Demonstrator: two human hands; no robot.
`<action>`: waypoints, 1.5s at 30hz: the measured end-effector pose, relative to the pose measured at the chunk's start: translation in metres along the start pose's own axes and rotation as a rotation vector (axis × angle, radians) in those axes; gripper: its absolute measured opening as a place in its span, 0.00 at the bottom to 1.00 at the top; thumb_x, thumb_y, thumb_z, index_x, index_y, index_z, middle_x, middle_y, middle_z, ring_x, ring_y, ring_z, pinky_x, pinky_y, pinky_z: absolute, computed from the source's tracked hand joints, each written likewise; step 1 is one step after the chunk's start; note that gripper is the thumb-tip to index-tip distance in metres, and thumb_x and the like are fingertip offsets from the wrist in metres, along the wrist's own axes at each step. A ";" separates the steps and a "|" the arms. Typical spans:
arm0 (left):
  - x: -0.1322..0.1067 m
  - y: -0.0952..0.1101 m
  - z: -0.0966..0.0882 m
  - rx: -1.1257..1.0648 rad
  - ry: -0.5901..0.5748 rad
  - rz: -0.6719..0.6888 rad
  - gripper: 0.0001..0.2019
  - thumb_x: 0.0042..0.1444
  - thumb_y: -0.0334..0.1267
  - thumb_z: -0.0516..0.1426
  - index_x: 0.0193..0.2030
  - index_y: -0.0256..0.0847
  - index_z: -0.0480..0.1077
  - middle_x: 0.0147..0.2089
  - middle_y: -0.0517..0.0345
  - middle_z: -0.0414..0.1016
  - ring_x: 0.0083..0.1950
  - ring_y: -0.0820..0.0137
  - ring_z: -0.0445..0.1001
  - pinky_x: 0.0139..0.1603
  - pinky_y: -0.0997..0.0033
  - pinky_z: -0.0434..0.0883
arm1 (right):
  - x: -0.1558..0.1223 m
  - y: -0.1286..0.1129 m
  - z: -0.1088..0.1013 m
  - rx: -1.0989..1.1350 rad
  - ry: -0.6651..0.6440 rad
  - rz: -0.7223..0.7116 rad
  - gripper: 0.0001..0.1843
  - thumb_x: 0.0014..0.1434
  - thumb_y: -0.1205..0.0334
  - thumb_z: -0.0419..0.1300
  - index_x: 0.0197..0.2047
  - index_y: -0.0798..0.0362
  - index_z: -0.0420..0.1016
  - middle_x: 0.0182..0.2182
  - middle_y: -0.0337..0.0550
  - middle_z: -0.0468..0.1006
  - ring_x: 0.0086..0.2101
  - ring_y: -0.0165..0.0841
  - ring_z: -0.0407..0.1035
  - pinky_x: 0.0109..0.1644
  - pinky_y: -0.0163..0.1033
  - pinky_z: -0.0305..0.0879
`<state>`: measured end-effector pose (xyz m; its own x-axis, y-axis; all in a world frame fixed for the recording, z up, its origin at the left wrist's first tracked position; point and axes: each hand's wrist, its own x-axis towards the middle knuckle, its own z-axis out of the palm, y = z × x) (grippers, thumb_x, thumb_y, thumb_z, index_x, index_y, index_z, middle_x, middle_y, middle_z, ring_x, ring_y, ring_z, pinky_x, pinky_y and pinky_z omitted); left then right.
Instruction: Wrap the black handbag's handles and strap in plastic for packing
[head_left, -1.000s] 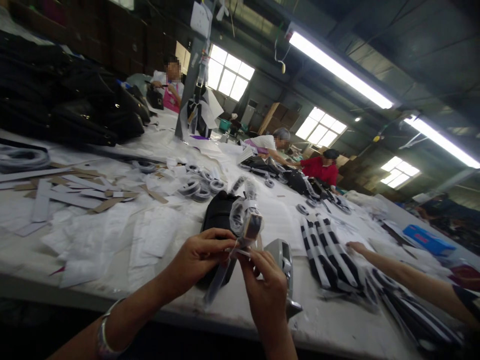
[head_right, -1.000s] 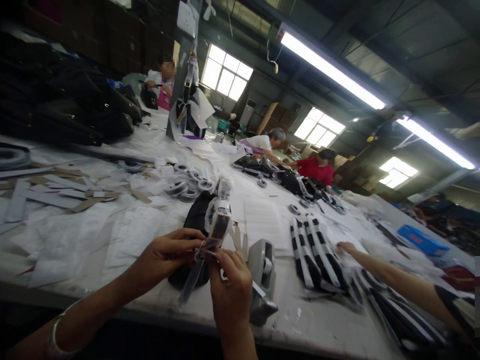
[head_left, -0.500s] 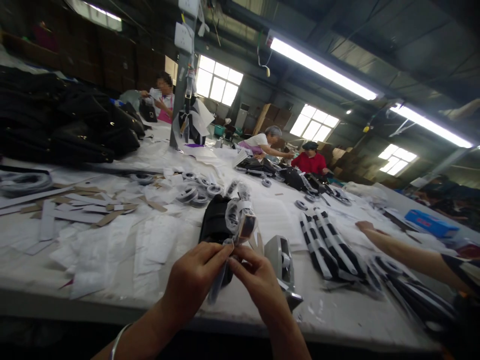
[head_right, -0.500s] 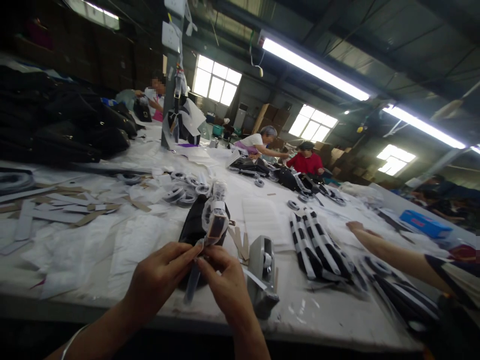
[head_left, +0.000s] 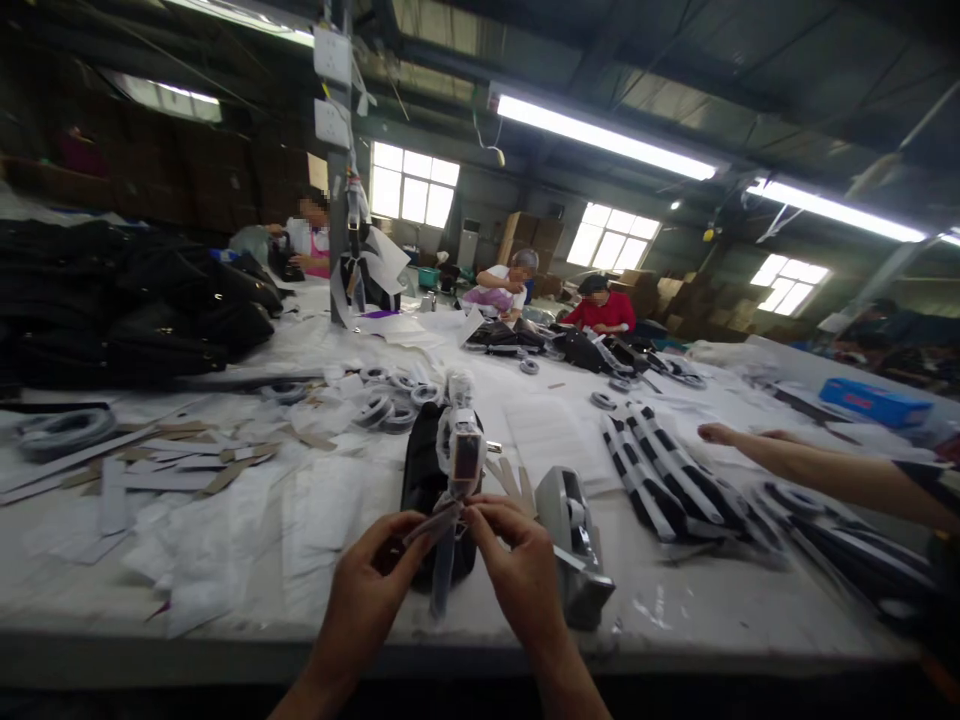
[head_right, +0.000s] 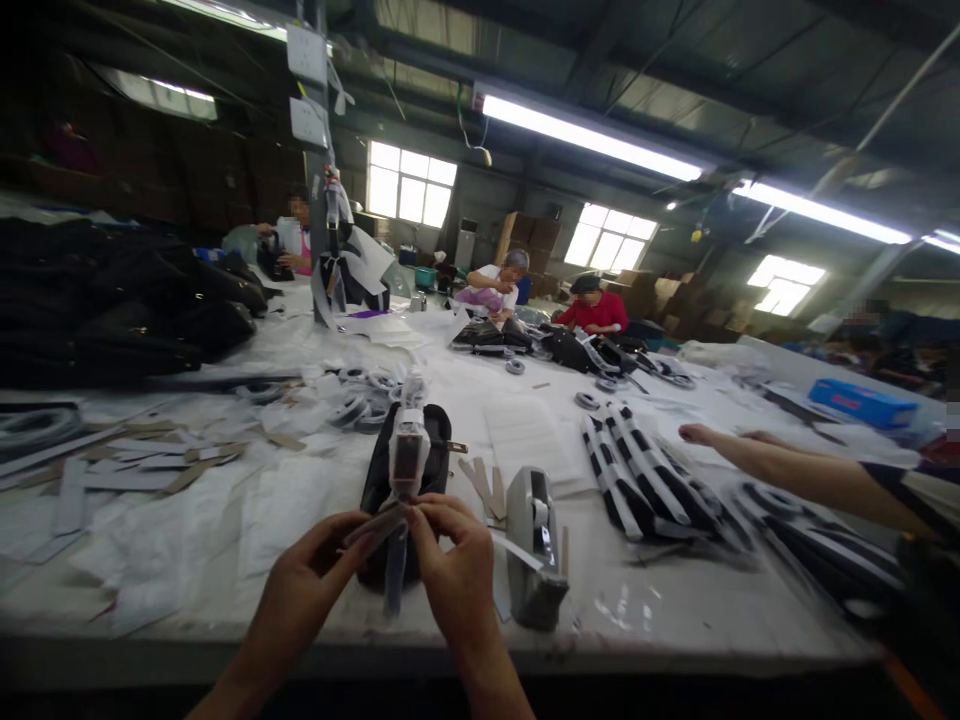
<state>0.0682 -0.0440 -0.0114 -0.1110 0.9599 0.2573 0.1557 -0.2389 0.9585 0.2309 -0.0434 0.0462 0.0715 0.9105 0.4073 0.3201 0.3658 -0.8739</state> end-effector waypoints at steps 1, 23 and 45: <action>-0.005 -0.005 0.003 -0.027 -0.018 -0.024 0.14 0.56 0.48 0.60 0.43 0.40 0.74 0.35 0.57 0.79 0.31 0.67 0.78 0.31 0.73 0.76 | -0.001 0.001 0.001 -0.022 -0.004 -0.028 0.08 0.60 0.62 0.61 0.35 0.50 0.83 0.38 0.45 0.81 0.39 0.37 0.75 0.43 0.39 0.71; -0.027 -0.049 0.005 0.076 -0.140 -0.082 0.14 0.56 0.49 0.60 0.31 0.40 0.76 0.28 0.56 0.79 0.31 0.64 0.78 0.31 0.72 0.72 | 0.021 -0.009 0.011 -0.006 0.073 -0.028 0.09 0.55 0.59 0.66 0.41 0.48 0.80 0.39 0.40 0.83 0.44 0.41 0.75 0.51 0.44 0.68; -0.009 -0.022 0.030 0.276 0.043 0.023 0.21 0.51 0.51 0.64 0.48 0.42 0.71 0.28 0.62 0.74 0.26 0.70 0.72 0.28 0.73 0.72 | 0.030 0.007 0.014 0.206 0.054 0.025 0.05 0.55 0.60 0.66 0.35 0.51 0.76 0.45 0.46 0.80 0.46 0.41 0.72 0.53 0.44 0.66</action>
<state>0.0952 -0.0434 -0.0383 -0.1455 0.9462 0.2891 0.4192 -0.2057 0.8843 0.2222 -0.0110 0.0491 0.1298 0.9100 0.3938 0.1180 0.3802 -0.9173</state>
